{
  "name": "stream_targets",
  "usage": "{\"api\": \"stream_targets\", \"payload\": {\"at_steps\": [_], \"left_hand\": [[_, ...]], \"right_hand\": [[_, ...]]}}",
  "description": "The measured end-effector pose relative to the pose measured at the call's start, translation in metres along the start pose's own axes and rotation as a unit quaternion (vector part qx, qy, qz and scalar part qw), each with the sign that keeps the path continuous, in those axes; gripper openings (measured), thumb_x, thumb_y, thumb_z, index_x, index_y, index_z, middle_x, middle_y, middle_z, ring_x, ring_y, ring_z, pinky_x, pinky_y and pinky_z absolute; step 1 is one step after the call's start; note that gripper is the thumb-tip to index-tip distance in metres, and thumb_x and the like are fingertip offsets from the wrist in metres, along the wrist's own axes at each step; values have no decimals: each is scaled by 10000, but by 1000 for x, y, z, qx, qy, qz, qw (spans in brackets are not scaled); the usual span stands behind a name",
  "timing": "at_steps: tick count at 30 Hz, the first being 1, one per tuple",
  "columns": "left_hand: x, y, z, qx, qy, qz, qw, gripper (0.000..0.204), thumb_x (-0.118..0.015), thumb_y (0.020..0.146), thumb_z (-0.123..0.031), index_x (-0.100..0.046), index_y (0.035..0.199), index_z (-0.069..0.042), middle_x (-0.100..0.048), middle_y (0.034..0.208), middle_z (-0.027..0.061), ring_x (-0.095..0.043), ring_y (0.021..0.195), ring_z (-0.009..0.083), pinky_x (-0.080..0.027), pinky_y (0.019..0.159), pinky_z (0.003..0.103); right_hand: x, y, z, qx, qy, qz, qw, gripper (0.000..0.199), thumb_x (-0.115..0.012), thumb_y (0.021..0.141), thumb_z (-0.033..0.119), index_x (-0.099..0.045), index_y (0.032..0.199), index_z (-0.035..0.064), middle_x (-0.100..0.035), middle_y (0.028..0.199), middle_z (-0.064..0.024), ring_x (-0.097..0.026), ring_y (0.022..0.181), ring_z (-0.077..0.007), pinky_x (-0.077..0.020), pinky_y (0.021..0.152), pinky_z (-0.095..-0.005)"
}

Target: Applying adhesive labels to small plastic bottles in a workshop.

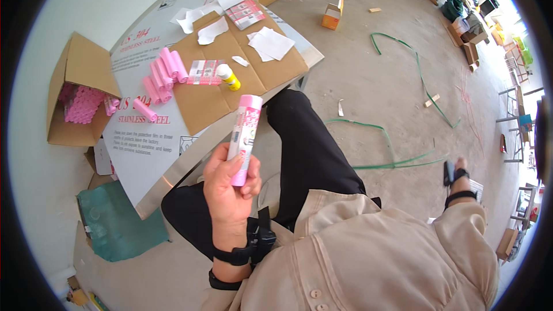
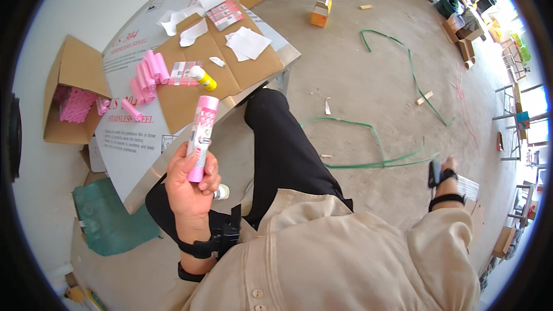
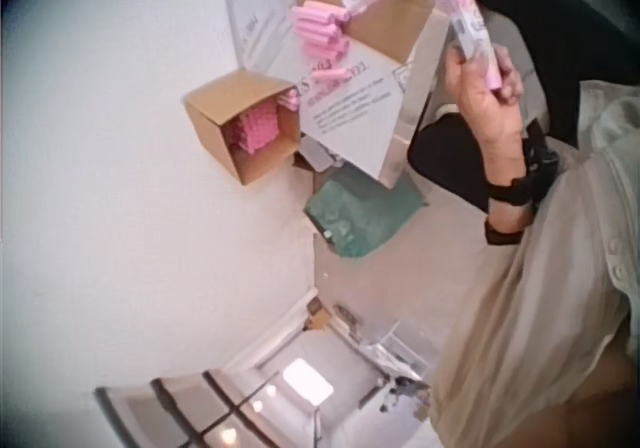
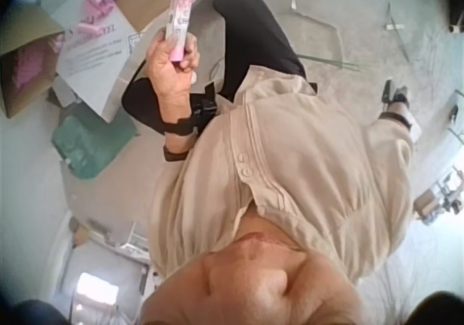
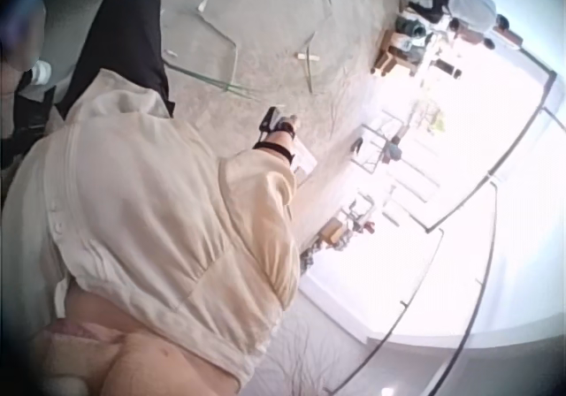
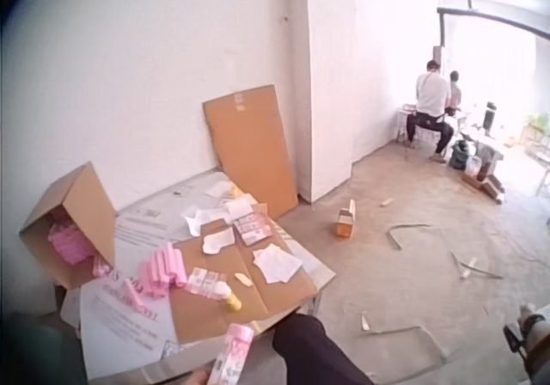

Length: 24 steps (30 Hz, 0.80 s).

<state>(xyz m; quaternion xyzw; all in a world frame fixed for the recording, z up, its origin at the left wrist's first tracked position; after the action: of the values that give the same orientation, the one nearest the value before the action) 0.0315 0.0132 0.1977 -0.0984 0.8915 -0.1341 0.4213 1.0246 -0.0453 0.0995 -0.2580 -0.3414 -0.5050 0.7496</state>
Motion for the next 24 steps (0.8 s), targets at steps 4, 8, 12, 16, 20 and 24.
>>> {"api": "stream_targets", "payload": {"at_steps": [4, 8, 12, 16, 20, 24], "left_hand": [[-47, 0, 18, -4, 93, -28, 995, 338, -526, 822, -190, -481, 1050, 55, -495, 656, 109, -348, 417, 99, -262, 365, 221], [-47, -3, 15, -3, 80, -10, 997, 354, -467, 900, -275, -480, 1075, 32, -482, 653, 90, -330, 417, 88, -248, 366, 219], [-48, -10, 15, -34, 100, -30, 994, 492, -367, 951, -455, -477, 1080, 7, -458, 654, 58, -306, 422, 67, -226, 365, 206], [-52, -15, 13, -64, 132, -51, 988, 568, -295, 935, -563, -472, 1005, -27, -442, 657, 32, -299, 426, 52, -221, 360, 193], [-50, -21, 0, -107, 178, -81, 975, 589, -273, 930, -580, -470, 976, -27, -424, 638, 16, -296, 413, 50, -231, 352, 192], [-44, -22, -4, -136, 203, -110, 963, 605, -271, 928, -583, -468, 942, -11, -409, 608, 14, -298, 400, 52, -230, 340, 195]], "right_hand": [[-234, -312, -15, -313, 9, 463, 829, 241, -498, 859, 161, -573, 867, -68, -609, 718, -213, -625, 595, -276, -468, 441, -334], [-250, -450, 203, 113, 90, 519, 842, 260, -543, 885, 191, -582, 708, 6, -553, 535, -52, -443, 395, -86, -298, 354, -231], [-233, -645, 352, 75, 310, 693, 646, 264, -509, 933, 270, -624, 984, 38, -649, 818, -32, -510, 617, -48, -412, 548, -180], [-206, -787, 378, 94, 276, 860, 420, 478, -591, 881, 325, -517, 1202, -23, -595, 1110, -74, -558, 904, -98, -453, 821, -256], [-200, -822, 374, -4, 296, 888, 353, 446, -629, 858, 256, -522, 1199, -10, -607, 1083, -83, -578, 952, -146, -466, 841, -309], [-196, -827, 383, -6, 337, 863, 376, 344, -628, 860, 222, -575, 1101, -16, -635, 981, -73, -579, 812, -115, -472, 767, -275]]}}
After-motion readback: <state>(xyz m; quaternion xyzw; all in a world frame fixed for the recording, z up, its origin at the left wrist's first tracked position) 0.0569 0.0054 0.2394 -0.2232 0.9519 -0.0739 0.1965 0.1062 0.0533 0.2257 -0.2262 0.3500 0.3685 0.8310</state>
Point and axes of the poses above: each hand's wrist, its own y-axis towards the middle knuckle, its own x-axis out of the back of the hand, z = x × y, the point moved 10 cm from there along y, towards the middle knuckle
